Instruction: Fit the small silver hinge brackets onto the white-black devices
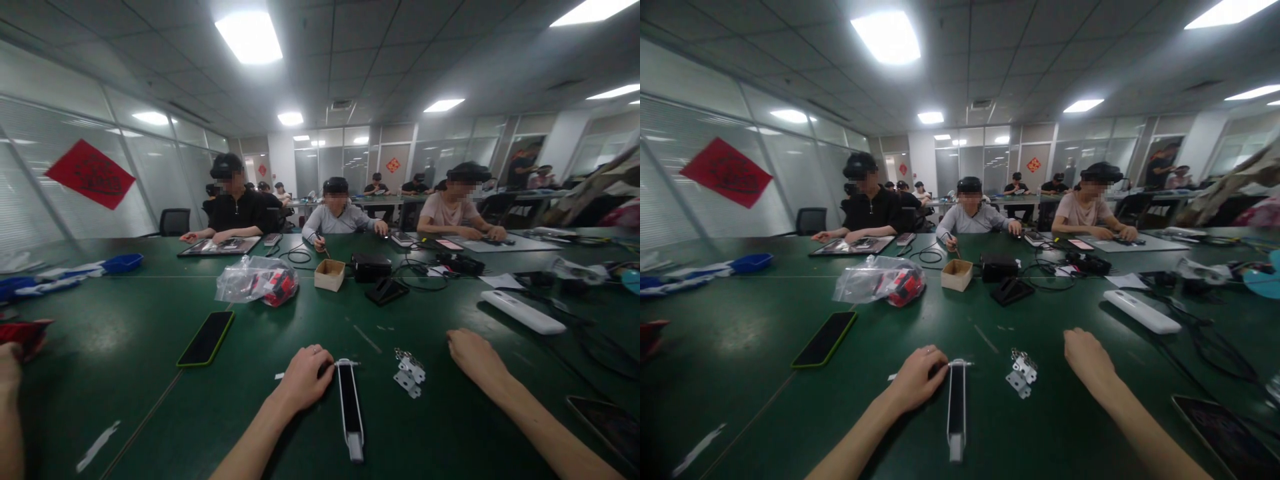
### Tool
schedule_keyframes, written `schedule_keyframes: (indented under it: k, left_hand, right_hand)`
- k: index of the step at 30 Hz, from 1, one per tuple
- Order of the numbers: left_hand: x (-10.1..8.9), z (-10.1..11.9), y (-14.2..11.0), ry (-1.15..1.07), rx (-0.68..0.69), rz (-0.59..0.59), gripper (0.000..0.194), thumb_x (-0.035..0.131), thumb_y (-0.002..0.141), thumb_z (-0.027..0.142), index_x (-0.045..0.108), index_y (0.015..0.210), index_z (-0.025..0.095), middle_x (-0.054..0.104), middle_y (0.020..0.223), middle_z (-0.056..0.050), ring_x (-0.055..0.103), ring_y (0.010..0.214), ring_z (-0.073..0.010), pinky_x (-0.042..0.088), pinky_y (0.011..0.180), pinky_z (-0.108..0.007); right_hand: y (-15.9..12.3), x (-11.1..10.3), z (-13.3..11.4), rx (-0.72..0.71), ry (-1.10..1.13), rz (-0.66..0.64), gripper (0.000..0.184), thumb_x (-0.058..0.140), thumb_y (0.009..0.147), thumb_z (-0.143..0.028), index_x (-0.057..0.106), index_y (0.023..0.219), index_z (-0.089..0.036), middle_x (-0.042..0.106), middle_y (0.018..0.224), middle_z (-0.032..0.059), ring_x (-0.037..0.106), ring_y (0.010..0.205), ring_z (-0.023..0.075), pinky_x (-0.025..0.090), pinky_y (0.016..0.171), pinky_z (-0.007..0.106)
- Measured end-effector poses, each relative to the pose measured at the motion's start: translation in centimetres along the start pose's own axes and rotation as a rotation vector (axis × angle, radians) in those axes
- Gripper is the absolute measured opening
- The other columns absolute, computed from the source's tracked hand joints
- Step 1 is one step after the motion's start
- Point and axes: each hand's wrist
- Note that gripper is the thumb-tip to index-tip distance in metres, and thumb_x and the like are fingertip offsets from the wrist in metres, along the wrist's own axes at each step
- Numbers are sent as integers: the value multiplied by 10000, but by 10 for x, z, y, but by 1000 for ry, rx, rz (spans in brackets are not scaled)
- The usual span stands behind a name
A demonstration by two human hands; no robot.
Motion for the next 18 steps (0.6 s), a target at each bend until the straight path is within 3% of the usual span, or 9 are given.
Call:
schedule_keyframes:
  k: [10, 18]
  left_hand:
    - [1, 0, 0, 26, 10, -2, 151, 462, 876, 239, 606, 885, 192, 608, 878, -33, 546, 813, -159, 412, 741, -277]
    - [0, 0, 2, 17, 0, -22, 187, 432, 889, 263, 605, 886, 194, 605, 874, -38, 544, 807, -164, 412, 730, -286]
  right_hand:
    - [-23, -24, -54, -180, 38, -35, 280, 375, 897, -196, 652, 924, -167, 636, 936, 103, 611, 857, 204, 444, 678, 278]
    - [-22, -28, -48, -237, 64, -51, 253, 399, 892, -215, 644, 925, -162, 631, 943, 97, 581, 879, 209, 445, 724, 300]
Point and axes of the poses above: each hand's wrist, its own y-axis towards the middle knuckle, its own x-axis out of the palm, z = x × y
